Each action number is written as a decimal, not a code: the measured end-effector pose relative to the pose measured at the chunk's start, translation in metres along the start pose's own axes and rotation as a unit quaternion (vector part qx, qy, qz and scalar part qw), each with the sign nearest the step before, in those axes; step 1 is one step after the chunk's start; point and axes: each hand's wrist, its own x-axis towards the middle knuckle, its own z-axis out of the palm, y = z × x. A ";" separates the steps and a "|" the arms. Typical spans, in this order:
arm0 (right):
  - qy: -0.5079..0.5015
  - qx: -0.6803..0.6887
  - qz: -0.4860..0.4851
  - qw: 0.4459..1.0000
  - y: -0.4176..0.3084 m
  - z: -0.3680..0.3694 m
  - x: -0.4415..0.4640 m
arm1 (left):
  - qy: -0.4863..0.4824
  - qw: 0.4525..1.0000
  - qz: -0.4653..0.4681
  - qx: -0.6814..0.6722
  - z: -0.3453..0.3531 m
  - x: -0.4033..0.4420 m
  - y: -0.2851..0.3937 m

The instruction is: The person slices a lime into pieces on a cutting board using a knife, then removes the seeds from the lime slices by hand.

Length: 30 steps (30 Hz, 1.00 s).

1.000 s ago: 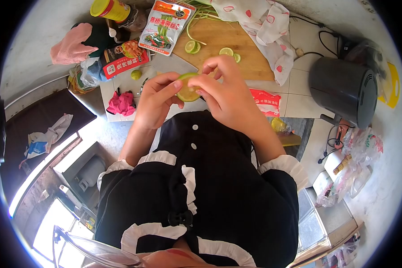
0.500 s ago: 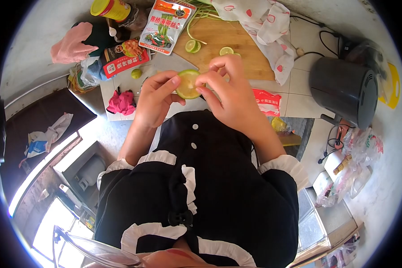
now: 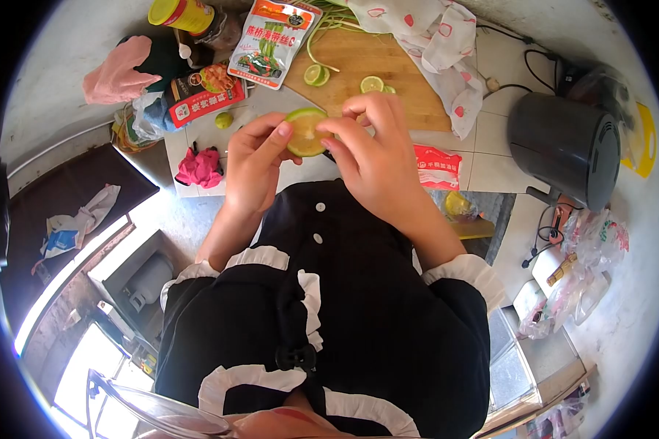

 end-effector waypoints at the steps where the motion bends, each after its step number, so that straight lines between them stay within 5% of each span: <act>1: -0.003 0.016 0.010 1.000 0.001 0.001 -0.001 | 0.002 1.000 -0.002 -0.002 0.000 0.000 -0.001; 12: 0.013 -0.051 0.017 0.998 -0.008 0.011 -0.004 | 0.023 1.000 -0.005 0.008 0.001 0.003 -0.003; 30: -0.042 0.071 0.048 0.995 0.002 0.016 -0.008 | 0.013 1.000 -0.010 0.018 -0.004 0.002 -0.010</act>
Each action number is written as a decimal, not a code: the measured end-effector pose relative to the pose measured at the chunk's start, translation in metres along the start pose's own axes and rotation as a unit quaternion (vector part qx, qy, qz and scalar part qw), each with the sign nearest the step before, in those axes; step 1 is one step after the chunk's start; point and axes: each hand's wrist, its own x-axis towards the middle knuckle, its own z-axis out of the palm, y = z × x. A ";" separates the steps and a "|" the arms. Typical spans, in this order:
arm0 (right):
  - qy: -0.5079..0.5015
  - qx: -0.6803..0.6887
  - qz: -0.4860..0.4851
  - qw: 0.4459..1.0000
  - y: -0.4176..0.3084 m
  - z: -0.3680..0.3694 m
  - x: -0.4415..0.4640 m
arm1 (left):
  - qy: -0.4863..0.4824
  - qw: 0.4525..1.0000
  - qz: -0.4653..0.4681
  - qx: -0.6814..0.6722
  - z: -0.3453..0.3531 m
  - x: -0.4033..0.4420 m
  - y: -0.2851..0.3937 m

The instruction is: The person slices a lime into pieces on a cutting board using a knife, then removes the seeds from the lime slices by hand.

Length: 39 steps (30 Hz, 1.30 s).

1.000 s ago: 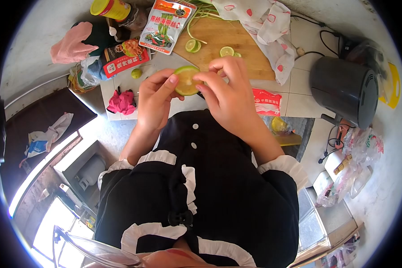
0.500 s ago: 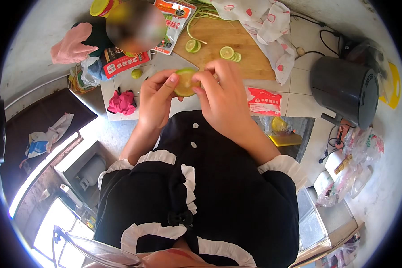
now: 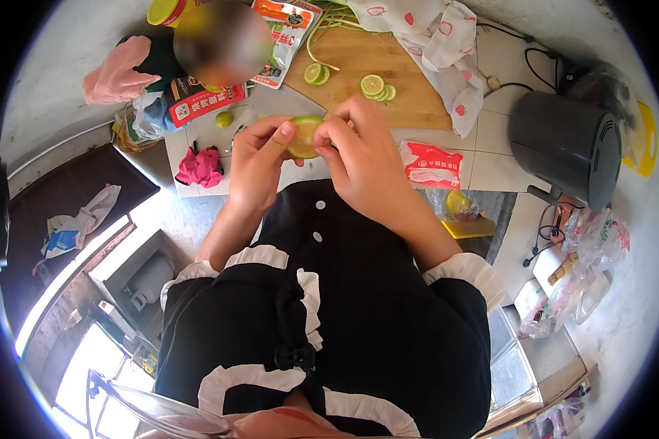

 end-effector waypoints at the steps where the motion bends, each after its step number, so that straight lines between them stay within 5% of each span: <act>1: 0.010 -0.002 0.008 1.000 -0.001 -0.001 0.000 | -0.001 1.000 -0.002 -0.004 0.001 0.000 0.001; 21: 0.083 -0.101 -0.086 0.988 -0.002 -0.006 -0.005 | -0.038 0.994 -0.019 -0.105 0.007 -0.006 0.008; 33: -0.019 -0.119 -0.096 0.988 0.000 -0.016 0.005 | -0.034 0.999 0.019 -0.020 0.004 -0.004 0.001; 39: -0.046 -0.002 -0.049 0.998 0.002 -0.024 0.001 | -0.018 0.997 -0.002 -0.076 0.003 0.000 -0.002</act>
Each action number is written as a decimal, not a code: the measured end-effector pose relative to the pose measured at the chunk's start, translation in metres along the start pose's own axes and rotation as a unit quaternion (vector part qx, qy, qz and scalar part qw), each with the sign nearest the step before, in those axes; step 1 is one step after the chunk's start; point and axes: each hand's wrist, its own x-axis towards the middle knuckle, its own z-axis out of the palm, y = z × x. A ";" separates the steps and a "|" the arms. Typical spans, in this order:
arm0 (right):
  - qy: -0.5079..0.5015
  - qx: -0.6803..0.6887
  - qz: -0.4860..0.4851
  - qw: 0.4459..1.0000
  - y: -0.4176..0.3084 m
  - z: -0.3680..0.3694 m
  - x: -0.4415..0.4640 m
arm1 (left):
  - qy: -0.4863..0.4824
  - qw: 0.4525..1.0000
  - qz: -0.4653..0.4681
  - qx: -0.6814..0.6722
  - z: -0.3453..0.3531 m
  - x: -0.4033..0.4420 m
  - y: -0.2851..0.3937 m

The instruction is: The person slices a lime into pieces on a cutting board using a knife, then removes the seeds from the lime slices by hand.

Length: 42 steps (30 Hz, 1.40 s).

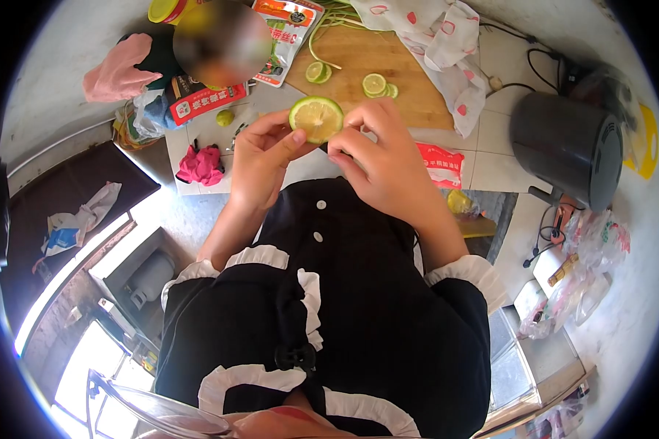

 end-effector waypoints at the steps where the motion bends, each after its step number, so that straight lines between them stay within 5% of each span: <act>1: 0.008 -0.006 0.002 1.000 0.000 0.001 0.000 | -0.003 1.000 -0.002 -0.002 0.000 0.000 0.000; 9: 0.010 -0.001 -0.051 0.999 0.004 -0.003 -0.004 | -0.006 1.000 -0.018 -0.006 -0.002 0.004 -0.001; 27: 0.018 0.008 0.010 1.000 0.035 0.010 -0.003 | 0.032 0.998 -0.058 -0.011 -0.018 0.024 -0.015; 33: 0.031 -0.004 0.106 0.994 0.086 0.032 -0.015 | 0.098 0.991 -0.073 -0.049 -0.049 0.066 -0.042; 39: -0.041 -0.107 0.218 0.969 0.141 0.055 -0.037 | 0.191 0.978 -0.061 0.054 -0.087 0.121 -0.086; 42: 0.014 -0.144 0.210 0.967 0.167 0.066 -0.037 | 0.195 0.973 -0.068 0.105 -0.092 0.140 -0.096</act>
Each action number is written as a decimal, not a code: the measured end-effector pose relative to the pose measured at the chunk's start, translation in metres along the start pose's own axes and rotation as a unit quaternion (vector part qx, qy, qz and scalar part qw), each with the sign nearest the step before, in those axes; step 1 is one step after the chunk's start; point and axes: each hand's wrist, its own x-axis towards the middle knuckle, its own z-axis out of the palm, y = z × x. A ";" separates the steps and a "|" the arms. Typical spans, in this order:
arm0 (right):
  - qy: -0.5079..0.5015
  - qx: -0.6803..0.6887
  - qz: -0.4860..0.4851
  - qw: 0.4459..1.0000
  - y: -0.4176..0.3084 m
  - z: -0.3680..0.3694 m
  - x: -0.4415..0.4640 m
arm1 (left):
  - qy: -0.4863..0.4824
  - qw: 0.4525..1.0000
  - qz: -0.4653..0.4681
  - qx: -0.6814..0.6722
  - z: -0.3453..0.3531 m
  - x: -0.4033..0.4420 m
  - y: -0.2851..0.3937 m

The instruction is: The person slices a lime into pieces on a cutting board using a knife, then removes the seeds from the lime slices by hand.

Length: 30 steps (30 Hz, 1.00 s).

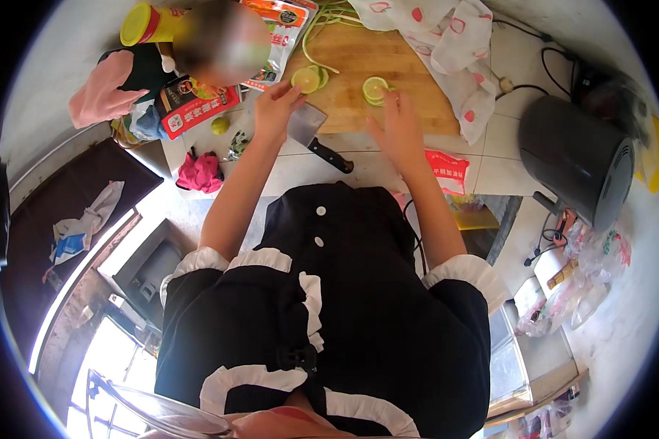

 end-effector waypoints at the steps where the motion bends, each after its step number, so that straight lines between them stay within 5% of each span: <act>1: 0.011 -0.014 -0.001 1.000 0.007 0.005 0.003 | 0.009 1.000 0.007 0.001 0.003 0.004 -0.001; 18: -0.031 -0.118 0.021 0.992 0.030 0.030 0.040 | 0.030 0.995 -0.013 0.098 0.003 0.029 -0.015; 27: 0.055 0.075 -0.067 0.993 -0.021 -0.007 0.028 | 0.012 0.986 -0.036 0.164 -0.006 0.025 -0.009; 30: 0.051 0.129 -0.072 0.988 -0.047 -0.027 0.021 | 0.012 0.968 0.037 0.249 -0.007 0.012 -0.004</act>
